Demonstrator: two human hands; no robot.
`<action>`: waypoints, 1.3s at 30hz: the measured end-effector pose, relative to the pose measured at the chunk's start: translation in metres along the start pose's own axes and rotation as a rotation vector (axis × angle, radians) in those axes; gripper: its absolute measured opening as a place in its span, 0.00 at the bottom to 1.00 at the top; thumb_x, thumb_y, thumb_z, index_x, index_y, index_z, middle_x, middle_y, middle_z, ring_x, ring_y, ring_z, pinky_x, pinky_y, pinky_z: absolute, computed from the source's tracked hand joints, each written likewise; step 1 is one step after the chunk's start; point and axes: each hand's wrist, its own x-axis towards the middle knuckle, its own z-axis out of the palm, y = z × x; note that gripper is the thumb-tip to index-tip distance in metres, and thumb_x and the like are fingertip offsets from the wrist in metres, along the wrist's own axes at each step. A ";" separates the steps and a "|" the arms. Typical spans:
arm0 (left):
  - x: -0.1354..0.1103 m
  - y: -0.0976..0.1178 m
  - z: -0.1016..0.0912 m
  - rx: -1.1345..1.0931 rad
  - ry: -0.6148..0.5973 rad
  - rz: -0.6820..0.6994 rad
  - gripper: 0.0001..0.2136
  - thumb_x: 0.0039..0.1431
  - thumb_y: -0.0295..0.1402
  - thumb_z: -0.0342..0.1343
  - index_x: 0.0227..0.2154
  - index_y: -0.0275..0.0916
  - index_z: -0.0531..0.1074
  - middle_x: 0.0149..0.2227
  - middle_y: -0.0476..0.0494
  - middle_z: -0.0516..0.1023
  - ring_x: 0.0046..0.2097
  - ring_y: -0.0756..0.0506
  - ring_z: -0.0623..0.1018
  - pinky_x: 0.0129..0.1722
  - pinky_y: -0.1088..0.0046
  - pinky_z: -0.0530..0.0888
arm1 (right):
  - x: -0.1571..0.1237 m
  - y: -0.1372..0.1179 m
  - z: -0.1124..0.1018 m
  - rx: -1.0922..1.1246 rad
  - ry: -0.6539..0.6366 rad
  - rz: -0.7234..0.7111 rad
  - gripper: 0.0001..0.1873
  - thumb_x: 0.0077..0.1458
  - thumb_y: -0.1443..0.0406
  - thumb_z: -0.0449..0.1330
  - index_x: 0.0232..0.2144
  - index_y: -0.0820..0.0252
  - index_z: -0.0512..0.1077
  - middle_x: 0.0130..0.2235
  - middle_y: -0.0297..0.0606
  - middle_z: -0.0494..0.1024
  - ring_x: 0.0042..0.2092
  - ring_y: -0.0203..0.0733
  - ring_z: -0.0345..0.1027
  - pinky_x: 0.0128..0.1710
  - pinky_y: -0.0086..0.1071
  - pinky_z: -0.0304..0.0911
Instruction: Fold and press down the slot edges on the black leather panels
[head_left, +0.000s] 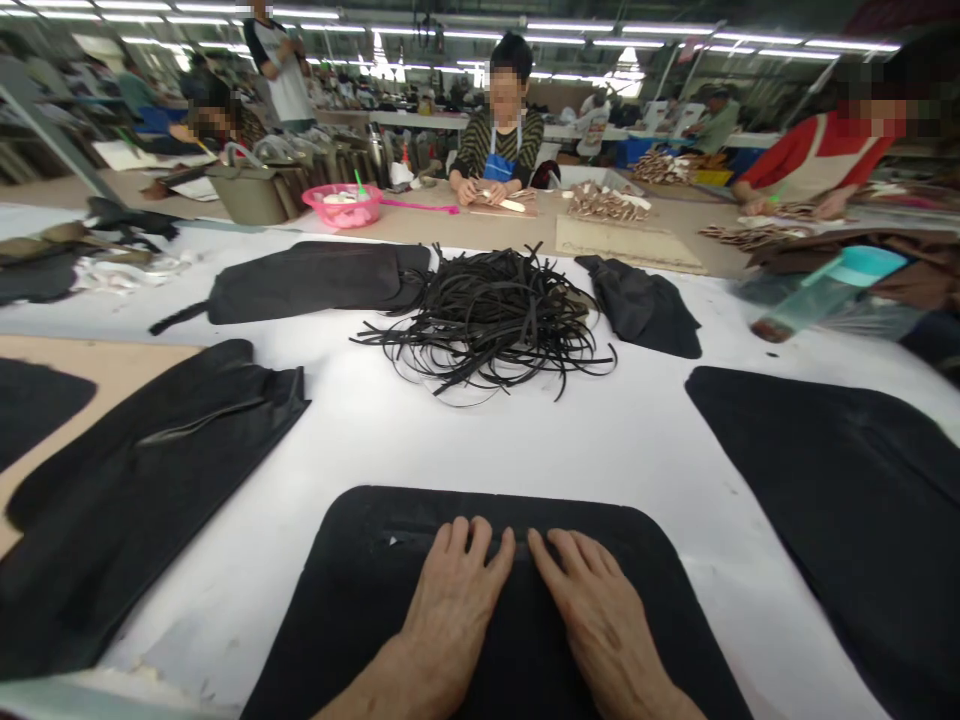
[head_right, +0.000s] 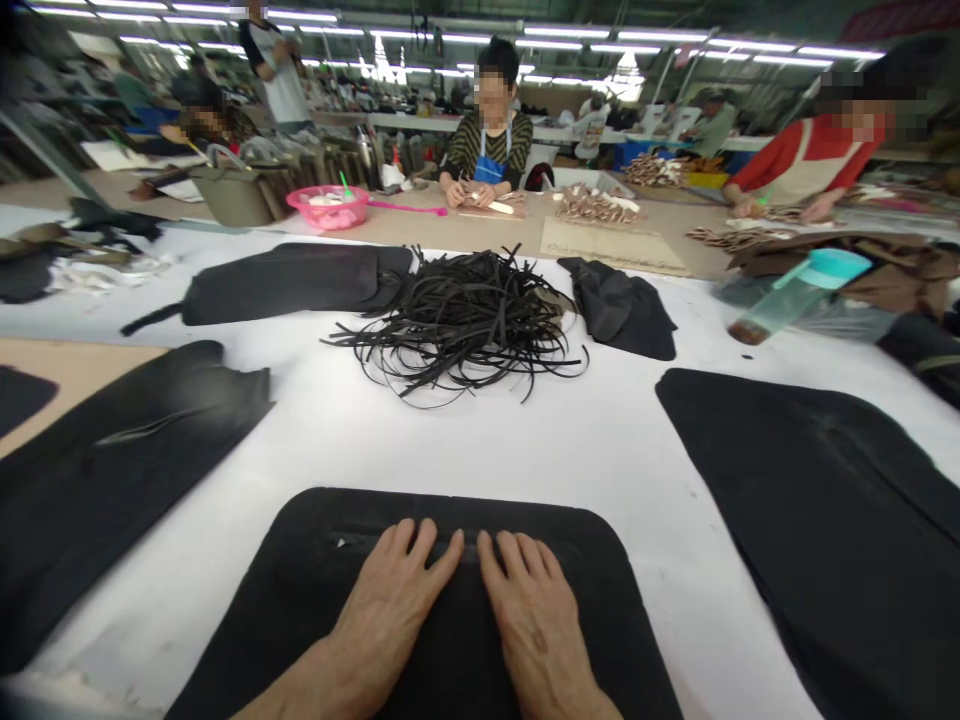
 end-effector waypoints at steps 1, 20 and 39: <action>-0.002 -0.001 0.001 -0.009 0.005 0.006 0.24 0.54 0.23 0.47 0.55 0.39 0.59 0.48 0.38 0.70 0.48 0.38 0.70 0.47 0.60 0.70 | -0.006 0.007 0.001 -0.019 0.032 -0.021 0.28 0.47 0.79 0.48 0.51 0.63 0.65 0.44 0.44 0.71 0.45 0.49 0.64 0.43 0.40 0.66; -0.067 -0.086 0.001 -0.062 -0.023 -0.363 0.26 0.50 0.12 0.38 0.51 0.34 0.66 0.53 0.38 0.68 0.55 0.41 0.67 0.52 0.66 0.69 | -0.043 0.062 0.004 -0.026 0.029 0.108 0.20 0.48 0.77 0.48 0.41 0.64 0.72 0.44 0.46 0.73 0.45 0.52 0.64 0.44 0.44 0.62; -0.038 -0.019 0.010 -0.306 0.101 0.433 0.23 0.54 0.24 0.46 0.55 0.34 0.58 0.59 0.37 0.61 0.60 0.39 0.59 0.58 0.58 0.62 | 0.083 0.010 -0.018 0.313 -0.281 0.169 0.05 0.51 0.68 0.63 0.30 0.57 0.69 0.31 0.32 0.71 0.37 0.42 0.63 0.38 0.33 0.58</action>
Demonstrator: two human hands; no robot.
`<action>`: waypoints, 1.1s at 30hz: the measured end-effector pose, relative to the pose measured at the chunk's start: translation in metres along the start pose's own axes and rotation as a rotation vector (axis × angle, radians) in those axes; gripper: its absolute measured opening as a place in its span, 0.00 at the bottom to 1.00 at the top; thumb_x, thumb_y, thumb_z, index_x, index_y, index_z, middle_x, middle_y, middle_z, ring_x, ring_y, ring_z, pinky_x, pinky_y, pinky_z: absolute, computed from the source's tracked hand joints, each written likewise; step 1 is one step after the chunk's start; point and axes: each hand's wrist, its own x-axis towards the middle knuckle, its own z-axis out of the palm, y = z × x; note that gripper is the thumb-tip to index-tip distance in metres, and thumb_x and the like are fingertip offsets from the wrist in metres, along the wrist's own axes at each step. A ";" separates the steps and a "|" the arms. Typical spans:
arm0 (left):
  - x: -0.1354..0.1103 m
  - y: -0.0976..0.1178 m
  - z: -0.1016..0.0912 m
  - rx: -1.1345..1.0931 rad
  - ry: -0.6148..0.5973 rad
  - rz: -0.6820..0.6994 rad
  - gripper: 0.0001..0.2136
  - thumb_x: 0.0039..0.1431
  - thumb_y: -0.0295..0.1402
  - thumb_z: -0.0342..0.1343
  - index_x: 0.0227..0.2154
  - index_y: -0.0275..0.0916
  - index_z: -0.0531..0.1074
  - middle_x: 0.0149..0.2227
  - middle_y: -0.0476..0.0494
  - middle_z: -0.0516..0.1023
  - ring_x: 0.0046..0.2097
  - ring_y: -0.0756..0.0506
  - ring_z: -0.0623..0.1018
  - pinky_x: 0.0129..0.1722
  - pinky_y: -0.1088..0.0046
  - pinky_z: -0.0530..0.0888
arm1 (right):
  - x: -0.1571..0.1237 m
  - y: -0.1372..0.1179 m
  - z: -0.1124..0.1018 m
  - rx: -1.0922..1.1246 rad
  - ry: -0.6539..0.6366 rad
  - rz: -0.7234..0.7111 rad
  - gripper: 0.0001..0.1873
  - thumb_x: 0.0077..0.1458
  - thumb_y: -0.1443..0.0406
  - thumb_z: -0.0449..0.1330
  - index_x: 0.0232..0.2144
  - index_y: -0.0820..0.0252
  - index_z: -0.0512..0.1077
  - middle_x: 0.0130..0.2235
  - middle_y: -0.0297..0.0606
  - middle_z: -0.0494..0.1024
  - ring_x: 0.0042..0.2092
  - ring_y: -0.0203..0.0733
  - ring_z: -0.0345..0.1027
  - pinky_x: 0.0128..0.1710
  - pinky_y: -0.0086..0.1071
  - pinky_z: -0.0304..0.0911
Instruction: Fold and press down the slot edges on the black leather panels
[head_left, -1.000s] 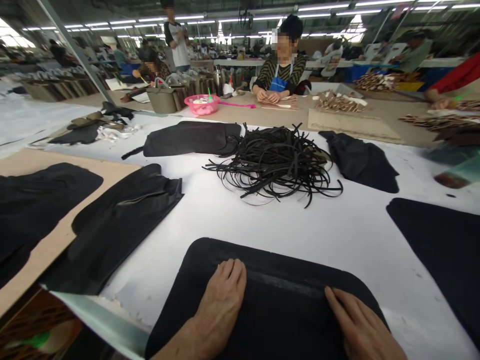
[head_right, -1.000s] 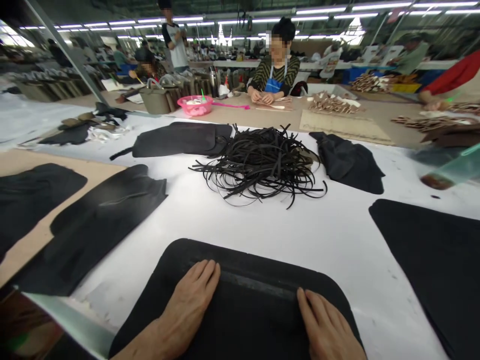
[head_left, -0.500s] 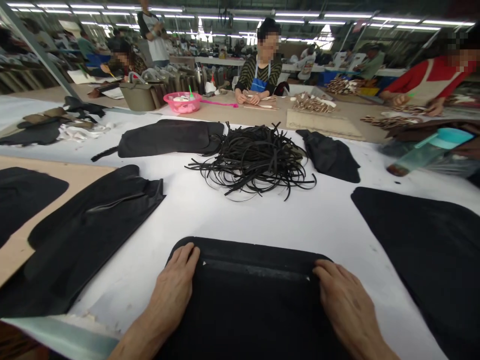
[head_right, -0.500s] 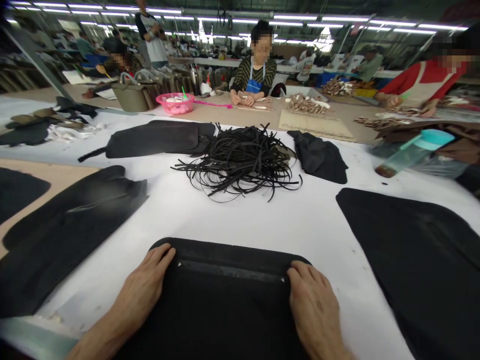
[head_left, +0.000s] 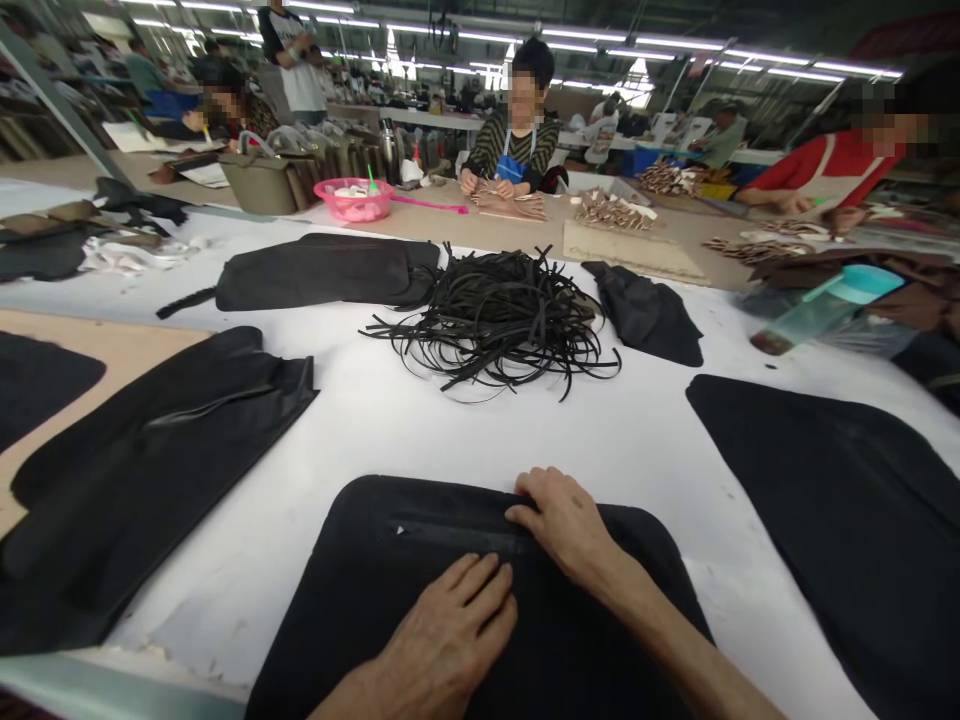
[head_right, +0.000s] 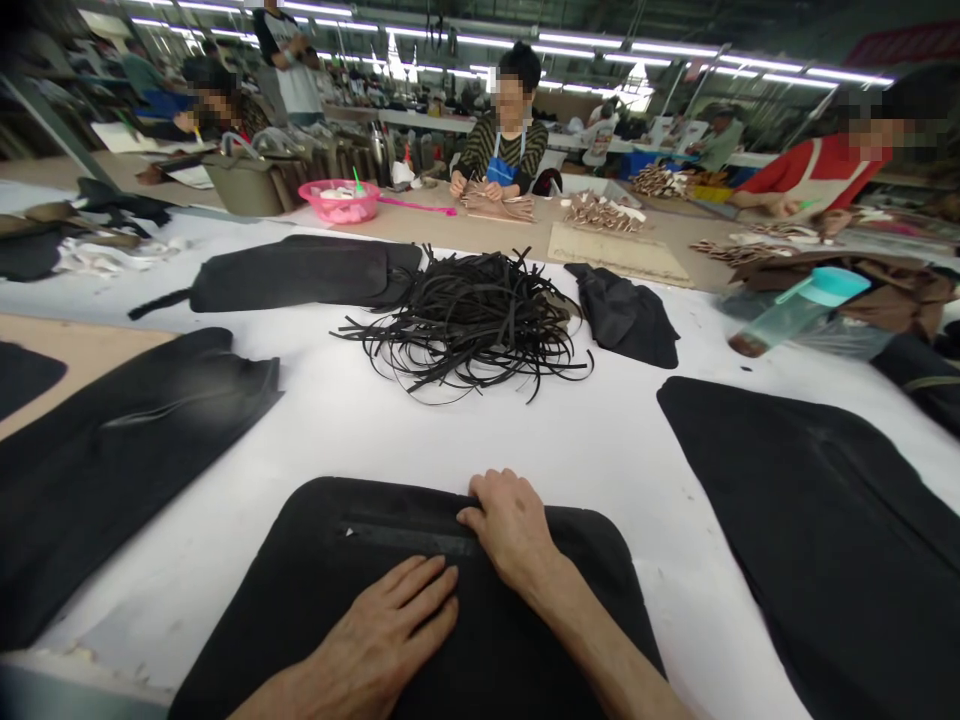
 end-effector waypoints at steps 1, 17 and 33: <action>-0.001 -0.001 -0.001 -0.010 0.000 -0.002 0.23 0.54 0.25 0.46 0.55 0.34 0.58 0.59 0.37 0.61 0.61 0.39 0.58 0.58 0.58 0.61 | 0.000 0.004 -0.002 0.031 -0.022 -0.002 0.05 0.52 0.67 0.63 0.27 0.57 0.68 0.30 0.31 0.70 0.36 0.41 0.63 0.37 0.32 0.58; -0.012 -0.001 -0.005 -0.138 0.109 -0.254 0.24 0.54 0.18 0.43 0.54 0.40 0.61 0.59 0.38 0.61 0.60 0.42 0.60 0.55 0.62 0.68 | -0.029 0.010 -0.055 -0.167 0.537 -0.186 0.13 0.61 0.71 0.47 0.29 0.59 0.68 0.28 0.35 0.69 0.28 0.38 0.61 0.28 0.32 0.49; 0.093 0.022 -0.031 -0.403 -0.061 -0.424 0.11 0.54 0.23 0.46 0.36 0.40 0.71 0.37 0.45 0.75 0.43 0.45 0.73 0.45 0.67 0.70 | -0.027 0.026 -0.043 -0.325 0.374 -0.276 0.13 0.62 0.63 0.53 0.24 0.59 0.65 0.23 0.32 0.68 0.25 0.38 0.60 0.27 0.34 0.44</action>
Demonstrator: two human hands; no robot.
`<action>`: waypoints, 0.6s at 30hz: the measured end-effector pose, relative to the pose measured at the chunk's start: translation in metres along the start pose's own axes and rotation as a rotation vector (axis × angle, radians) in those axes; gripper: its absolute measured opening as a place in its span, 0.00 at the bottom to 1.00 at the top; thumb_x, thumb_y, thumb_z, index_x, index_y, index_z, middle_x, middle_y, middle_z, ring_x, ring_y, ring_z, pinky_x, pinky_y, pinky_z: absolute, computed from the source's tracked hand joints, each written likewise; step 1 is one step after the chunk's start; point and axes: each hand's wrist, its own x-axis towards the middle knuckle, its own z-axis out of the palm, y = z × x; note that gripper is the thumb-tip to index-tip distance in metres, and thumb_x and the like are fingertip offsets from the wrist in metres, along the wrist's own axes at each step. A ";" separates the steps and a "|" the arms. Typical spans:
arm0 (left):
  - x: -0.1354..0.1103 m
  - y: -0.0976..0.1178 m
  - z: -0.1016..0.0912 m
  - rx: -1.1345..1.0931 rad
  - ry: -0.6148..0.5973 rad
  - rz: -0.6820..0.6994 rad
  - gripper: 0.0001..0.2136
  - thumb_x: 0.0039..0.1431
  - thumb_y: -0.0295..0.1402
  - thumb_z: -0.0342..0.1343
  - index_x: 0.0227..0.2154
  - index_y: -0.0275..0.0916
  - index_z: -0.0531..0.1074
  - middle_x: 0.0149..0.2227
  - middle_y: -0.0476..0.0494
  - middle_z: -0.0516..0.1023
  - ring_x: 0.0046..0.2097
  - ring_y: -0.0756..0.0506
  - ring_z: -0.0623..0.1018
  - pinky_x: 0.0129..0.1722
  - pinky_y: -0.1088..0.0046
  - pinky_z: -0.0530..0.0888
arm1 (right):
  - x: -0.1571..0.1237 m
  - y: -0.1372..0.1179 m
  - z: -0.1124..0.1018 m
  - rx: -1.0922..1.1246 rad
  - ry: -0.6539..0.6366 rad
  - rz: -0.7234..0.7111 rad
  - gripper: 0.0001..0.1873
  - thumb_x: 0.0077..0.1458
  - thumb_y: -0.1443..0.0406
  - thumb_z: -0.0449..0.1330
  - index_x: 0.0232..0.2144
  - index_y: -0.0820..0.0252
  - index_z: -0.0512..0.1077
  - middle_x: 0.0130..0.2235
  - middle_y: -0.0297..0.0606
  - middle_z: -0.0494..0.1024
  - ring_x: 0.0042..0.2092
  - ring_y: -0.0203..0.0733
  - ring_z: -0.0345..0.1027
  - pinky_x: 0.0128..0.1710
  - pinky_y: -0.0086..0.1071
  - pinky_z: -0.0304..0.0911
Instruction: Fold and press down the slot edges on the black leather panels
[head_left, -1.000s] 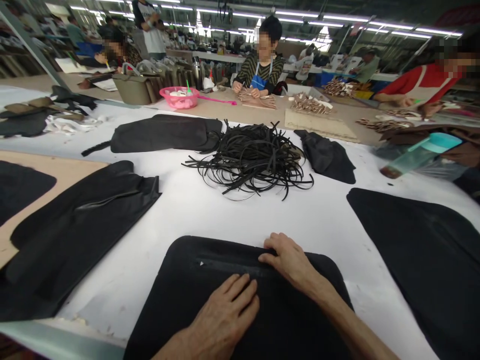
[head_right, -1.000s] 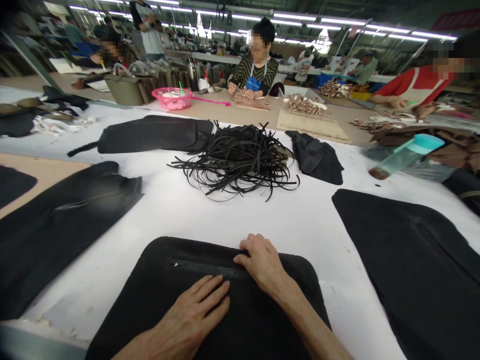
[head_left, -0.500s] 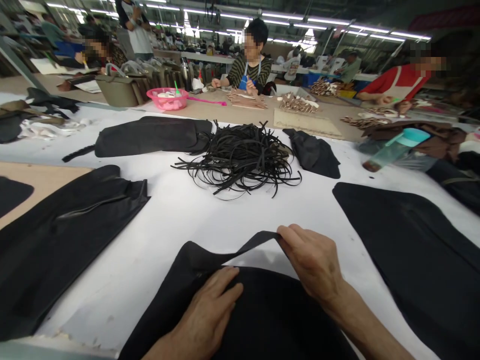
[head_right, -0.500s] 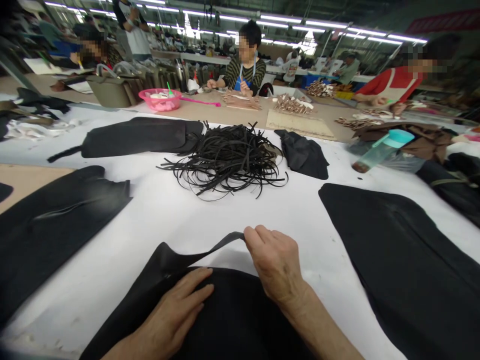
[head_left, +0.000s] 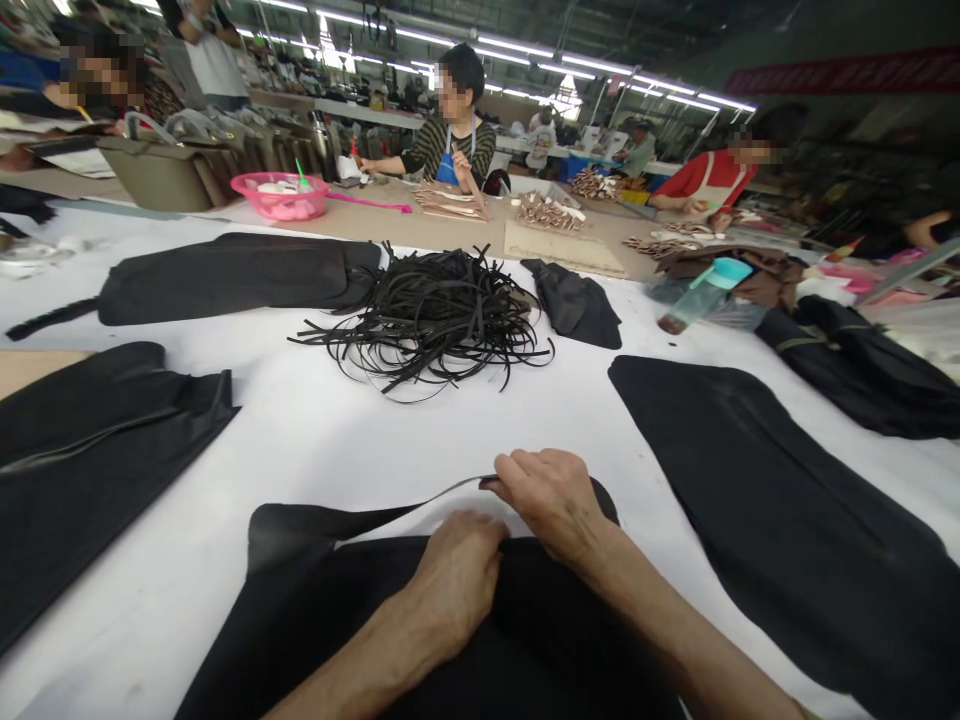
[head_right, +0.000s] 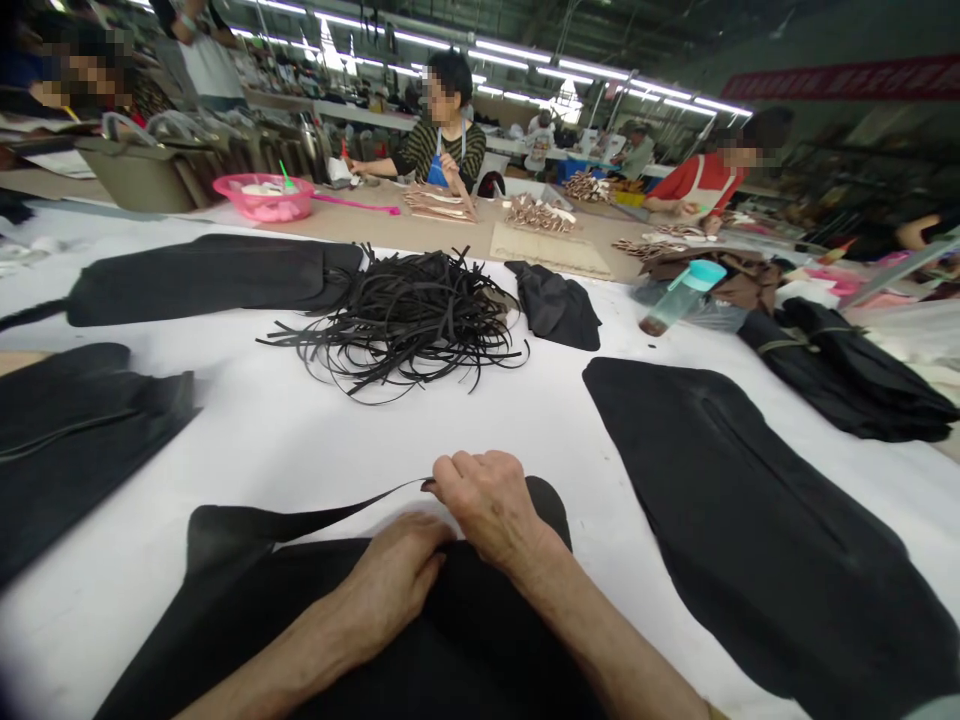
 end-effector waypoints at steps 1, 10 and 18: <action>0.001 0.000 0.002 0.026 -0.015 -0.012 0.11 0.55 0.23 0.45 0.34 0.40 0.71 0.35 0.46 0.75 0.40 0.45 0.73 0.42 0.67 0.71 | 0.000 0.003 0.007 0.002 -0.048 0.035 0.12 0.61 0.63 0.54 0.25 0.59 0.66 0.24 0.32 0.69 0.26 0.38 0.61 0.27 0.33 0.45; 0.002 0.000 0.012 0.195 -0.062 0.035 0.11 0.59 0.22 0.43 0.33 0.40 0.70 0.34 0.46 0.74 0.37 0.44 0.73 0.38 0.66 0.71 | -0.020 0.025 0.010 0.163 -0.131 0.342 0.07 0.59 0.71 0.55 0.40 0.59 0.69 0.38 0.36 0.73 0.41 0.41 0.65 0.41 0.32 0.57; 0.001 -0.008 0.019 0.225 -0.074 0.113 0.12 0.60 0.23 0.42 0.40 0.42 0.68 0.36 0.47 0.73 0.38 0.44 0.72 0.39 0.64 0.71 | -0.060 0.014 -0.012 0.683 -0.183 0.424 0.11 0.60 0.70 0.49 0.41 0.54 0.68 0.41 0.33 0.73 0.43 0.39 0.65 0.44 0.33 0.60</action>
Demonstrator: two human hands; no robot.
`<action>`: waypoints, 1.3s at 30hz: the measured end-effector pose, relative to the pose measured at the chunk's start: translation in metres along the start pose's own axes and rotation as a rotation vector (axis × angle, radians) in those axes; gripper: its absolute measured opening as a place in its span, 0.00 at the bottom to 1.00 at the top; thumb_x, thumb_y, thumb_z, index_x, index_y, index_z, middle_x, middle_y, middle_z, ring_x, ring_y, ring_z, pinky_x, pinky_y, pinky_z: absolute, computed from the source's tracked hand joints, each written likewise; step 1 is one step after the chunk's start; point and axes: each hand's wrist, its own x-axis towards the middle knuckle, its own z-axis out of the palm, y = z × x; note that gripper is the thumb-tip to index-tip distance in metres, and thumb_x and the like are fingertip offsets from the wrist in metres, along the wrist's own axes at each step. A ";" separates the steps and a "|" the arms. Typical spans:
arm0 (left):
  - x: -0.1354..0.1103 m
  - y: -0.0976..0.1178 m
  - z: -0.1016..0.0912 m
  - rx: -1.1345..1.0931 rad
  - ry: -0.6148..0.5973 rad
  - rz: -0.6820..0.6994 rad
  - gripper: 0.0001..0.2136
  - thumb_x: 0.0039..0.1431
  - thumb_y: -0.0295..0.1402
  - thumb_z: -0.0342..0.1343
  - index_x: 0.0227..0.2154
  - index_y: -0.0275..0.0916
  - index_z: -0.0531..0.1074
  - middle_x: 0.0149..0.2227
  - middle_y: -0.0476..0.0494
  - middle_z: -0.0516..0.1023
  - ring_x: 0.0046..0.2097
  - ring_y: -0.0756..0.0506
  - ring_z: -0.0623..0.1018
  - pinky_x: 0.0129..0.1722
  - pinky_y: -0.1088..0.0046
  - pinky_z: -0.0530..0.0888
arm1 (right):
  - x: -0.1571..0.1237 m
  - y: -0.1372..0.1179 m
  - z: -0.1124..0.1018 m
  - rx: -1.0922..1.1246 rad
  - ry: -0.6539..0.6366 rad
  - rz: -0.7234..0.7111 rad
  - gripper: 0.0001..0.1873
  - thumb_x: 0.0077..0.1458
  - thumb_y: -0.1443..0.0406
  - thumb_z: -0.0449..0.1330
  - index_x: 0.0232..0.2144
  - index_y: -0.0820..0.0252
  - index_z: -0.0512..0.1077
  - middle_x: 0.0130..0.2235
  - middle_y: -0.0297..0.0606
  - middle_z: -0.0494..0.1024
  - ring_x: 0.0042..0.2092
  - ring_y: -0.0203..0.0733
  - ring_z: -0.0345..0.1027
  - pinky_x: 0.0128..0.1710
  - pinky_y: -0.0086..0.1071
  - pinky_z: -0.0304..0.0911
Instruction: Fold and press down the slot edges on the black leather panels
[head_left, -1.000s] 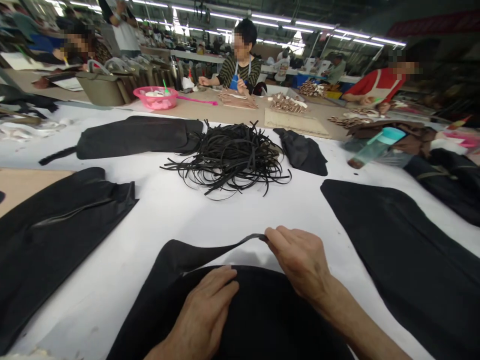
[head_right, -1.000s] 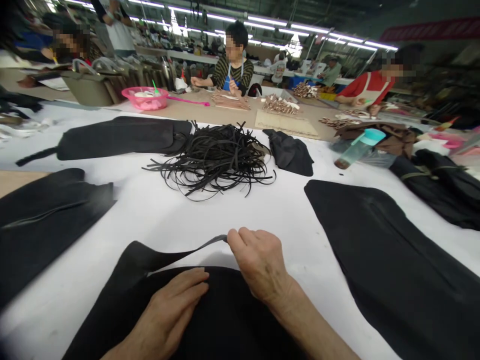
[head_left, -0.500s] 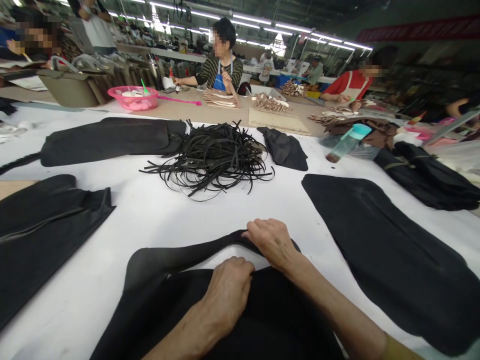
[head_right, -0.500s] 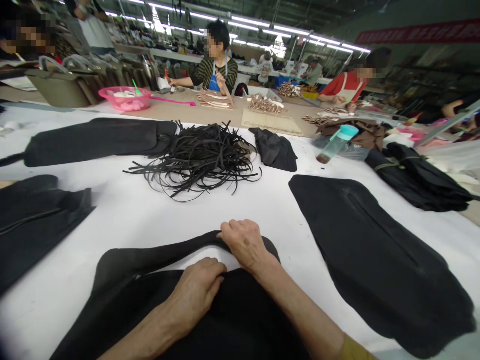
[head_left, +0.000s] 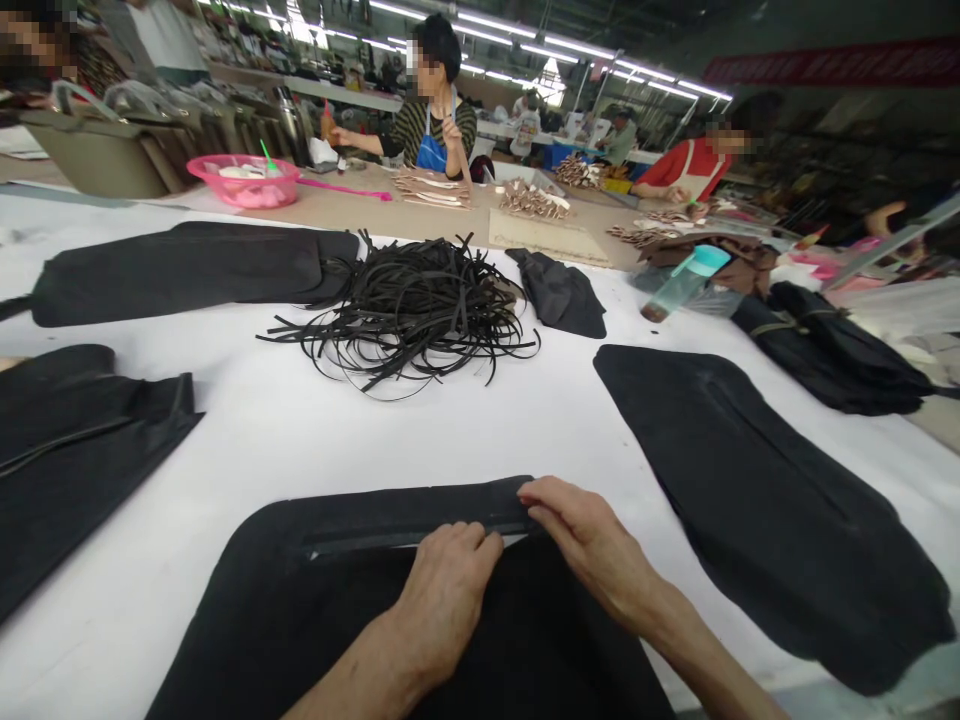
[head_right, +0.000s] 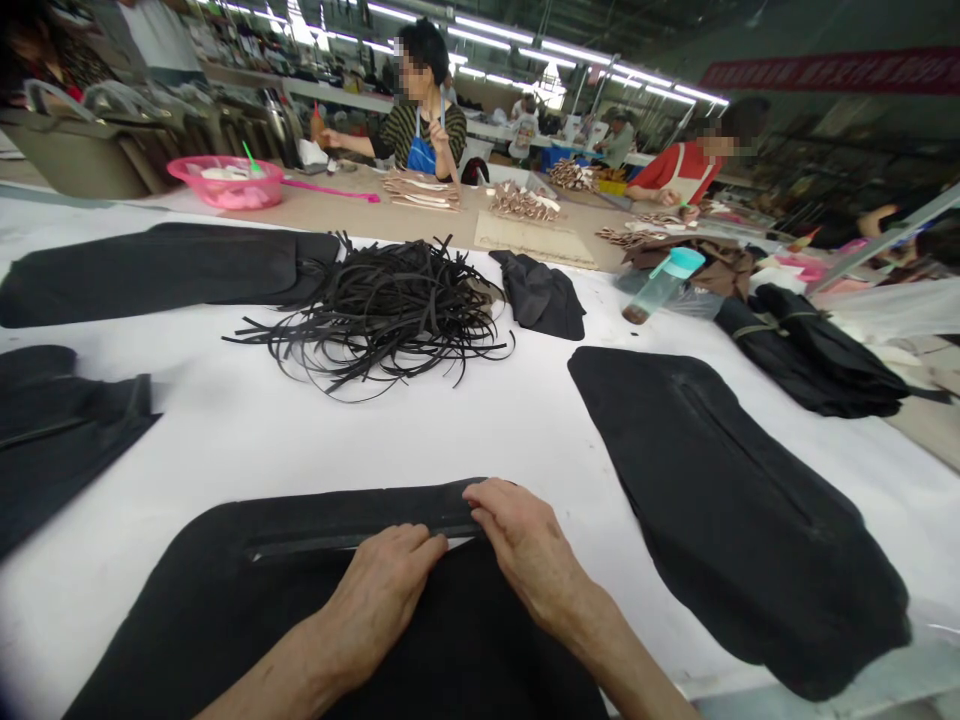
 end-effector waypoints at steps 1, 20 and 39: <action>0.000 -0.001 0.000 0.000 -0.002 0.000 0.12 0.60 0.23 0.43 0.41 0.42 0.67 0.36 0.47 0.73 0.38 0.44 0.72 0.40 0.64 0.71 | -0.003 -0.001 0.002 -0.001 -0.015 0.000 0.12 0.60 0.70 0.49 0.42 0.54 0.68 0.42 0.33 0.73 0.44 0.39 0.65 0.45 0.33 0.60; -0.088 -0.080 -0.027 0.101 0.197 -0.218 0.10 0.61 0.23 0.44 0.34 0.40 0.68 0.36 0.47 0.70 0.40 0.44 0.64 0.43 0.63 0.64 | -0.008 0.005 0.050 -0.472 -0.033 -0.209 0.12 0.52 0.76 0.49 0.26 0.56 0.67 0.32 0.37 0.66 0.32 0.46 0.56 0.32 0.40 0.50; -0.090 -0.080 -0.014 0.010 0.229 -0.183 0.12 0.59 0.21 0.42 0.38 0.40 0.68 0.37 0.46 0.69 0.40 0.44 0.65 0.42 0.62 0.66 | 0.018 -0.057 0.108 -0.266 -0.117 -0.225 0.10 0.56 0.76 0.54 0.35 0.58 0.69 0.34 0.36 0.67 0.35 0.43 0.58 0.35 0.36 0.53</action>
